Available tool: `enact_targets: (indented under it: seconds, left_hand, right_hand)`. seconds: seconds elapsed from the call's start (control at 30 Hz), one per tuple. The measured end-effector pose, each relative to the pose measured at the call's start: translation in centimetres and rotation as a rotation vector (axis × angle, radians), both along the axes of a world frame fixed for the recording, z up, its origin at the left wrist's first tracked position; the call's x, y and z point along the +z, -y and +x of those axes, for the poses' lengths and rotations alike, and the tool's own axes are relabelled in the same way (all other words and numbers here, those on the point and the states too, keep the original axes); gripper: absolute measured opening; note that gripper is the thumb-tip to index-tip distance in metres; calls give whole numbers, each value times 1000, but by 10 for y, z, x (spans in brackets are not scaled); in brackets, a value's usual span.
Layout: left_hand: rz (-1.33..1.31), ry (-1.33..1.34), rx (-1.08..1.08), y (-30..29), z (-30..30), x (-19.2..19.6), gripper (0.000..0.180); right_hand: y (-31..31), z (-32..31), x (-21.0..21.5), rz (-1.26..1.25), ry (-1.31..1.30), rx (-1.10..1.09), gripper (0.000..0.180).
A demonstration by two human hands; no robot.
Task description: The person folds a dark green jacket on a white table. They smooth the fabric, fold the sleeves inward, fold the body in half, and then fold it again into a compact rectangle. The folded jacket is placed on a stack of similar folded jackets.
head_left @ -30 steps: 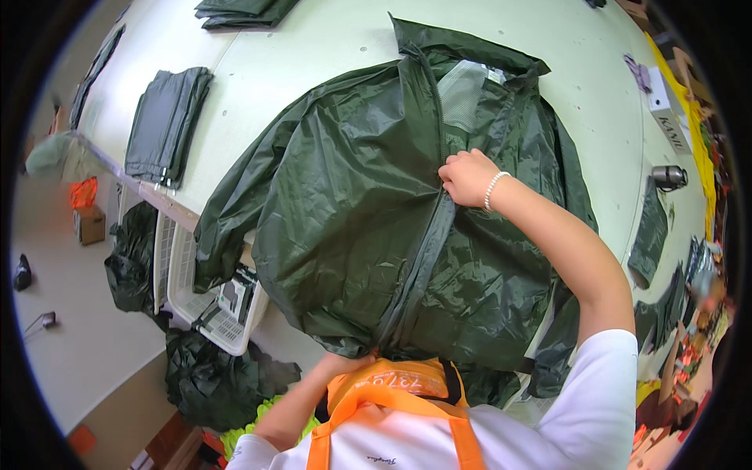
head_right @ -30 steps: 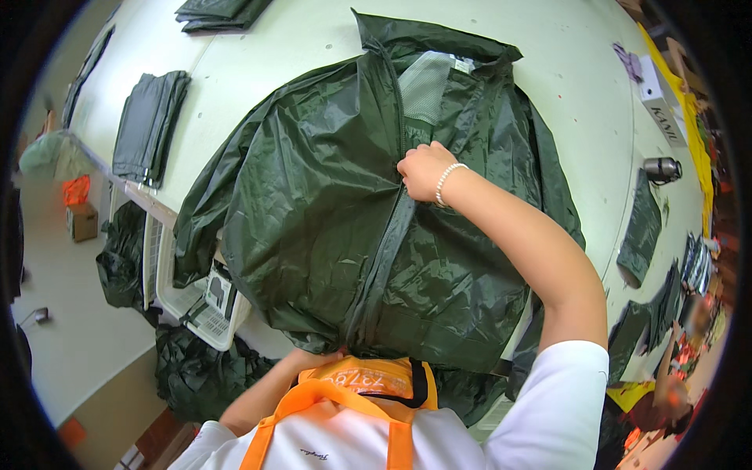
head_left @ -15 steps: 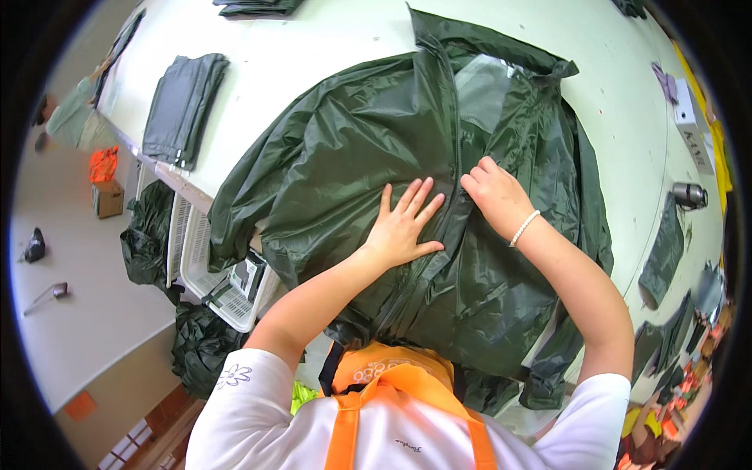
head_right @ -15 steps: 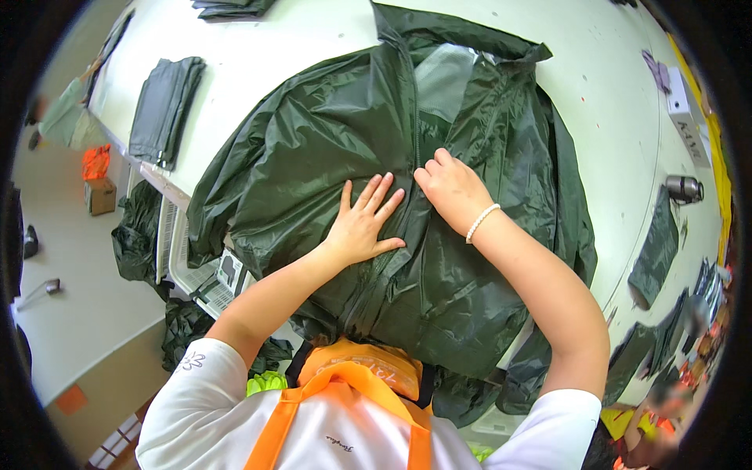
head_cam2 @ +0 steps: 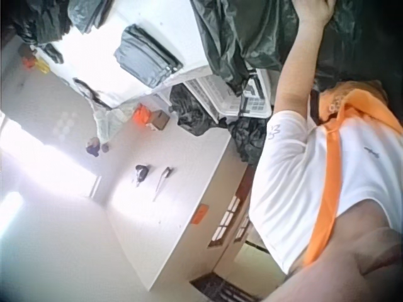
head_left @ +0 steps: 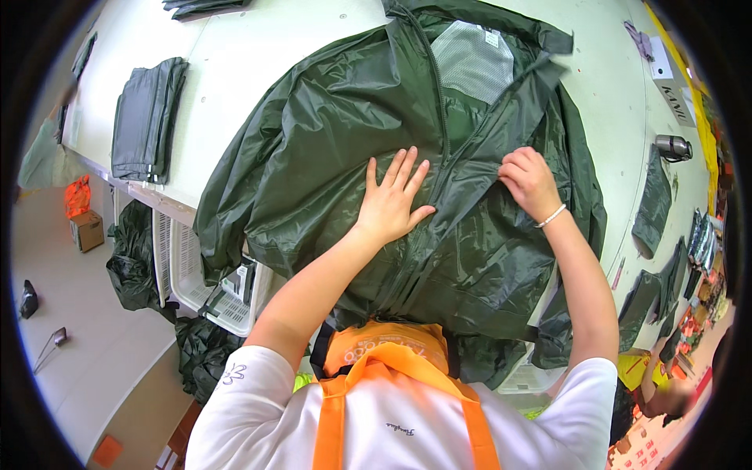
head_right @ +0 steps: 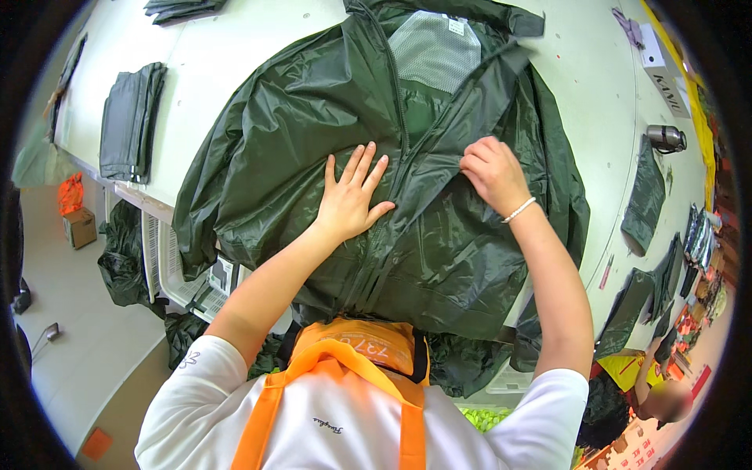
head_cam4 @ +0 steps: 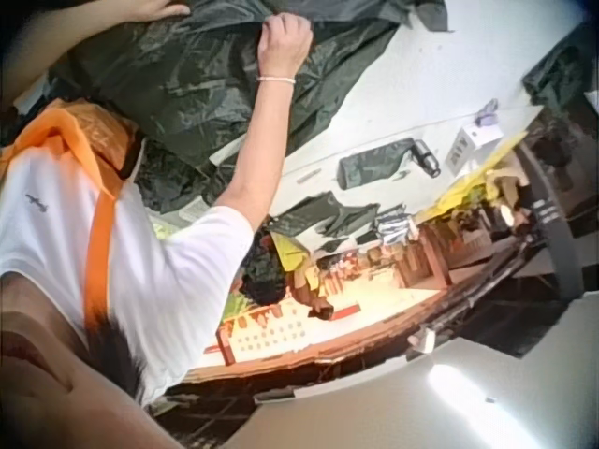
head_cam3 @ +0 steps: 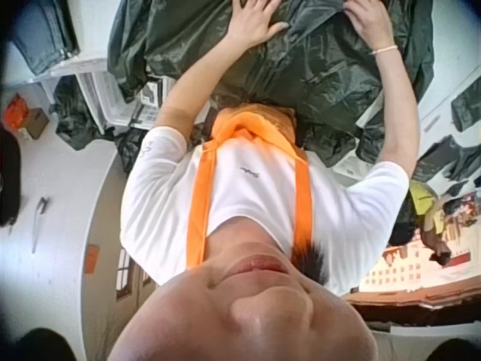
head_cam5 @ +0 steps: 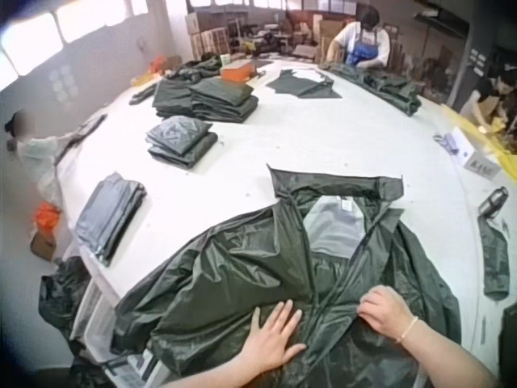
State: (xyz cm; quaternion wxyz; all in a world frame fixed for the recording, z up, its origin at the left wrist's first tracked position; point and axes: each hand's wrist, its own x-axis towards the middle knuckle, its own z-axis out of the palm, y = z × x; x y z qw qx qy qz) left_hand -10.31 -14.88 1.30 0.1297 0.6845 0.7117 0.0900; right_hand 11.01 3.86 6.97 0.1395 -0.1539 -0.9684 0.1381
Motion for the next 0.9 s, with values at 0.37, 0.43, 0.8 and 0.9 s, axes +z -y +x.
enact_targets:
  seconds: [0.37, 0.43, 0.8, 0.9]
  left_hand:
    - [-10, 24, -5, 8, 2, 3, 81]
    - [-22, 25, 3, 14, 5, 3, 81]
    - [-45, 48, -8, 6, 3, 12, 81]
    - [-32, 51, -9, 6, 2, 11, 80]
  right_hand:
    - [37, -100, -12, -238, 467, -347, 33]
    - [35, -99, -19, -341, 506, -327, 30]
    - [24, -102, -7, -390, 584, -144, 30]
    - [28, -99, -10, -323, 542, -109, 29]
